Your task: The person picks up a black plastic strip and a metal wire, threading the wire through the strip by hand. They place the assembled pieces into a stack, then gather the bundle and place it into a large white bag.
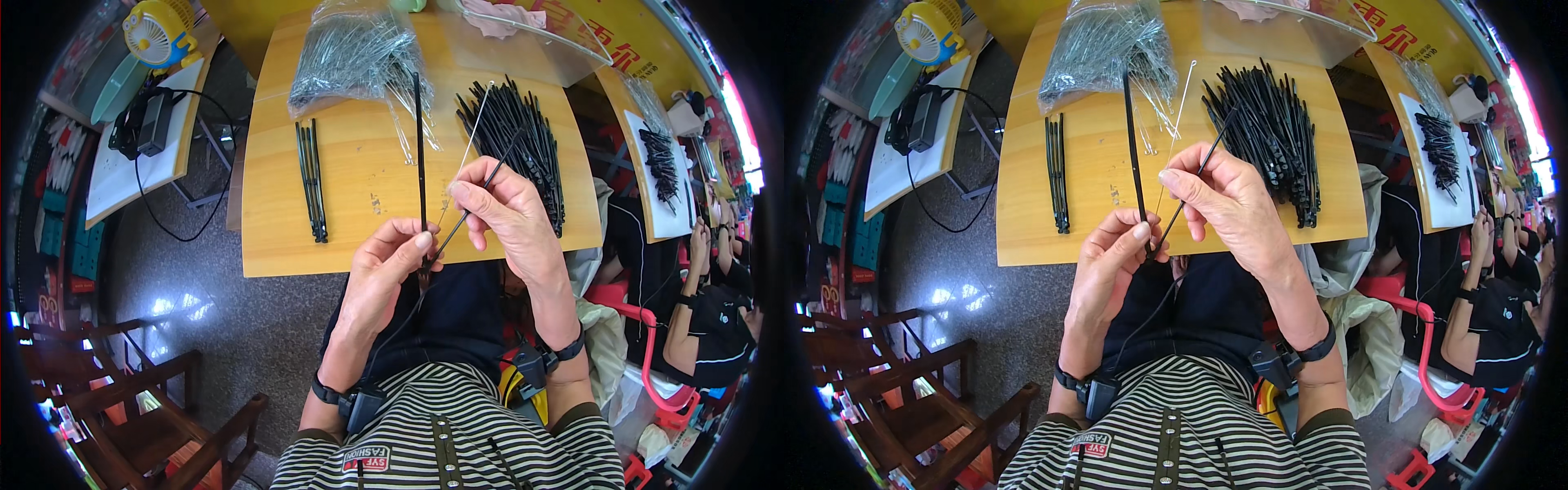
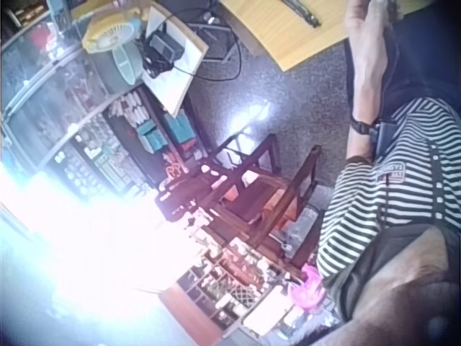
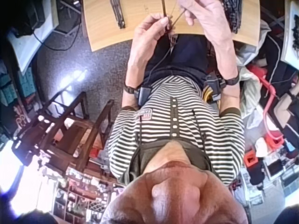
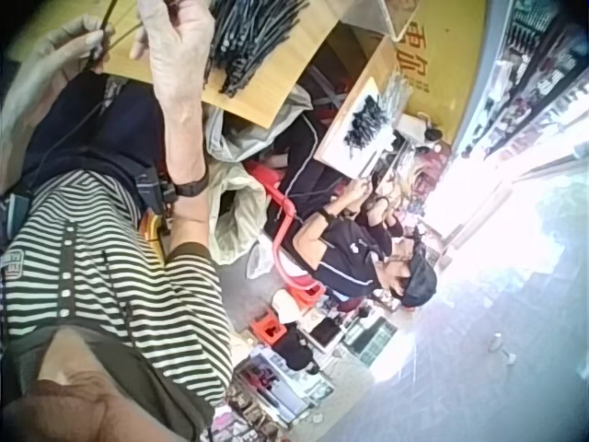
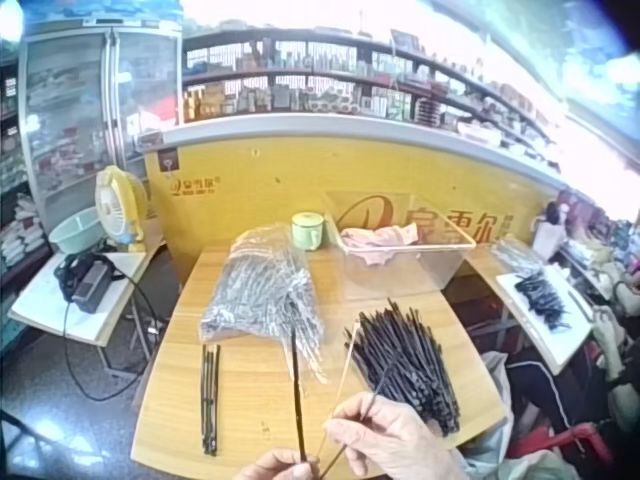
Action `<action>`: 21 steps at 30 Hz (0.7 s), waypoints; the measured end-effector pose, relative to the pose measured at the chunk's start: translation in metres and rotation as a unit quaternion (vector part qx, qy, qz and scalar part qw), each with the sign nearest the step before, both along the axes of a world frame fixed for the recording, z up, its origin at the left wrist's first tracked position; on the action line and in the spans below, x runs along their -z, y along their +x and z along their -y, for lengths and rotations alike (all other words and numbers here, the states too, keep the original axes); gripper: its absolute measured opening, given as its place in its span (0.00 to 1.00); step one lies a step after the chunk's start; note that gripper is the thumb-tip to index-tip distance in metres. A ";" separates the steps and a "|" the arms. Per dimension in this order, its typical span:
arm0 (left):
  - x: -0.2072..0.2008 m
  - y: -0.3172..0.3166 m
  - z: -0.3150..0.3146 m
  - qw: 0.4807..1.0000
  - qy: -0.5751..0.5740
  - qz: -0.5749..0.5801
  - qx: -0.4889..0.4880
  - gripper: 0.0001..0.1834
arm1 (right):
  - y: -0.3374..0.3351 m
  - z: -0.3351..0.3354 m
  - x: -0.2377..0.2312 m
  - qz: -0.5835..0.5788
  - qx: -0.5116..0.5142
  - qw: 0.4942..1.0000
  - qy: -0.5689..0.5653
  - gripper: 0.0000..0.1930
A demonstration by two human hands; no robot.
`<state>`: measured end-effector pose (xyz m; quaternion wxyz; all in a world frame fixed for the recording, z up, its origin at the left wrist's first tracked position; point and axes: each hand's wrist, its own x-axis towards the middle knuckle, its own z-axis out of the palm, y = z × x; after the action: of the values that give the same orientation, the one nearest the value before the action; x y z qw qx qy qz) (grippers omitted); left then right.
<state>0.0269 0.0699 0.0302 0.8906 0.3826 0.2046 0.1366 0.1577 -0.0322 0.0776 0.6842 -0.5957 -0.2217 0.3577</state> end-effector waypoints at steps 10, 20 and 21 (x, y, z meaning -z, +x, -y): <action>0.001 0.009 0.000 0.998 -0.058 0.009 0.019 0.04 | 0.007 0.001 -0.001 -0.044 -0.033 0.998 0.005 0.10; 0.005 0.009 0.001 0.999 0.033 -0.007 -0.009 0.03 | 0.008 0.005 0.000 -0.050 -0.040 0.998 0.002 0.12; 0.005 0.008 0.001 0.999 0.040 -0.009 -0.014 0.03 | 0.008 0.005 0.000 -0.051 -0.041 0.998 0.003 0.12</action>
<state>0.0354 0.0688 0.0253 0.8708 0.4158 0.2124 0.1538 0.1653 -0.0374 0.0773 0.6810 -0.5656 -0.2117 0.4142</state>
